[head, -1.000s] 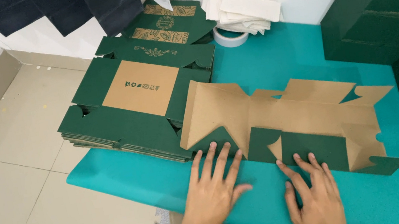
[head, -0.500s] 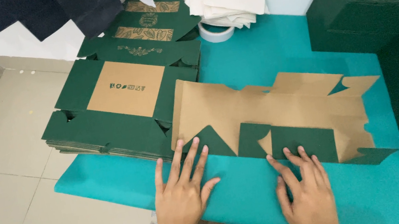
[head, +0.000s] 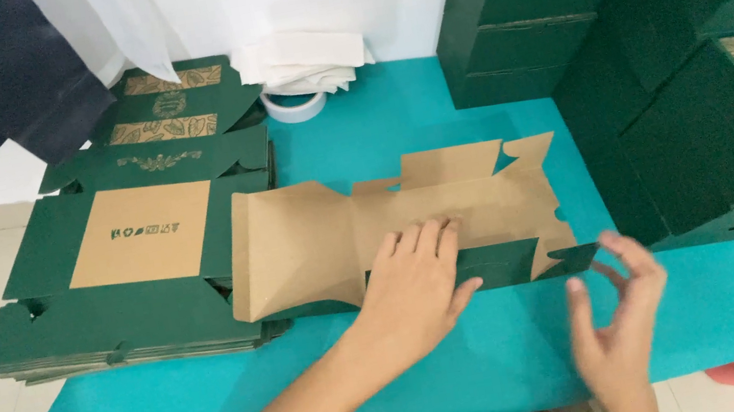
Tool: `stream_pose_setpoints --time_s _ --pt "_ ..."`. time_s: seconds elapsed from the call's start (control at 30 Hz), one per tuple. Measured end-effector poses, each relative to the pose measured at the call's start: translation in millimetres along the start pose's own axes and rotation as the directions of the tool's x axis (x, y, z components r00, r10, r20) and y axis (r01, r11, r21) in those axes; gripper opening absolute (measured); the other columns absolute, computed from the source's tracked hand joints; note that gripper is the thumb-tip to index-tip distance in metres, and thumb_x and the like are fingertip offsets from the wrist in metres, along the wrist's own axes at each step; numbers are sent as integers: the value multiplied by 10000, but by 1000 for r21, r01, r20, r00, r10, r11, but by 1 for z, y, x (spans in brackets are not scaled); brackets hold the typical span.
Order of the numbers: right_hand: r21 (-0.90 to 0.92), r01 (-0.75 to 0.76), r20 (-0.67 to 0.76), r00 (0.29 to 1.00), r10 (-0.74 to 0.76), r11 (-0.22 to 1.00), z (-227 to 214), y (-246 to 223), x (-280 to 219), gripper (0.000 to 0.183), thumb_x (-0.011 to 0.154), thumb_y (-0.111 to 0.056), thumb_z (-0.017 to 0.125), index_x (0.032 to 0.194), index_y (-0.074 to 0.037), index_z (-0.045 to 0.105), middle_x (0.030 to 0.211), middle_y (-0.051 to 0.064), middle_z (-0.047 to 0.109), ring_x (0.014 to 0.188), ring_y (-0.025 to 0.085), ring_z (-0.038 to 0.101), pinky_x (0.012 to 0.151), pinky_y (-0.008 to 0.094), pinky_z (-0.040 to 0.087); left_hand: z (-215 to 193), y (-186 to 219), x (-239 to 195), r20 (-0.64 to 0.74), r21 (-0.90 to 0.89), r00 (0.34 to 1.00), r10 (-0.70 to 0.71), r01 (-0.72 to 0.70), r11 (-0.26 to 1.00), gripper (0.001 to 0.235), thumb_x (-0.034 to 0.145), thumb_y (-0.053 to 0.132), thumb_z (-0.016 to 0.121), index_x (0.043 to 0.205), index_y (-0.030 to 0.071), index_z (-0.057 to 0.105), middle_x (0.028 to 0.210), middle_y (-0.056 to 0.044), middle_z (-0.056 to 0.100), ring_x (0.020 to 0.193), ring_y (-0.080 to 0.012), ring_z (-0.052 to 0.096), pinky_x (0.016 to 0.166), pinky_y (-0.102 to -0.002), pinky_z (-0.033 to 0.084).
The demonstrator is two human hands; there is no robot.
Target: The person assembles a green cardboard box by hand. They take a flat, pre-cut cardboard sheet, fold the side flaps inward, and then fold the top and bottom flaps to form the box structure. The finished box is placed on a stack of similar boxes.
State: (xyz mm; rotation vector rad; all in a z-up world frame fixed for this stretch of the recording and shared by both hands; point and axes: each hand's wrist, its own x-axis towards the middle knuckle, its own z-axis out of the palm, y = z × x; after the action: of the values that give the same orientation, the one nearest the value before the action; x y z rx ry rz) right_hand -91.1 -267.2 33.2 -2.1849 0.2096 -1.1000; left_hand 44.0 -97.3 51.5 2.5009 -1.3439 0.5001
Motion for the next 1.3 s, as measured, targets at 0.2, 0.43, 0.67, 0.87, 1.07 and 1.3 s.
stream_pose_setpoints --time_s 0.2,0.43,0.67,0.87,1.07,1.3 --pt "-115 -105 294 946 135 988 -26 80 33 222 934 -124 623 1147 -74 662 1190 89 662 1127 193 621 907 299 539 22 -6 -5 -42 -36 997 58 -60 998 329 901 359 697 1052 83 604 916 -62 631 824 -248 606 760 -388 400" --pt "-95 -24 230 972 46 995 -12 53 21 110 982 -86 582 1056 -36 647 1088 116 639 1076 230 620 934 325 523 27 -6 -6 -30 -192 996 83 -88 977 170 973 291 611 954 135 678 852 -19 625 744 -238 617 695 -390 383" --pt "-216 73 112 992 -50 974 4 25 13 149 990 -97 604 1124 -56 655 1104 86 662 1051 254 606 965 349 480 31 -5 -6 -65 -150 991 114 -123 981 163 986 251 590 911 118 647 827 -28 632 701 -242 575 686 -383 348" --pt "-340 169 68 986 -155 925 13 8 15 139 978 -76 669 1114 -90 693 1108 71 633 1006 193 658 821 307 536 30 -3 -6 -80 -196 988 132 -145 970 166 995 166 581 870 61 611 799 -72 580 705 -265 546 724 -382 357" --pt "-278 200 131 977 -169 939 13 -2 23 169 1005 -54 589 1102 -104 717 1135 74 630 1027 177 660 828 294 546 32 -1 -7 -79 -183 986 150 -162 970 133 980 123 598 866 61 569 786 -81 543 713 -277 525 804 -397 368" --pt "-108 261 242 943 -229 959 8 2 32 174 970 -71 588 994 -137 748 1130 122 624 1051 207 664 840 288 575 33 -2 -8 -96 -195 980 175 -191 962 107 961 64 607 873 72 546 805 -72 552 728 -269 544 823 -400 376"
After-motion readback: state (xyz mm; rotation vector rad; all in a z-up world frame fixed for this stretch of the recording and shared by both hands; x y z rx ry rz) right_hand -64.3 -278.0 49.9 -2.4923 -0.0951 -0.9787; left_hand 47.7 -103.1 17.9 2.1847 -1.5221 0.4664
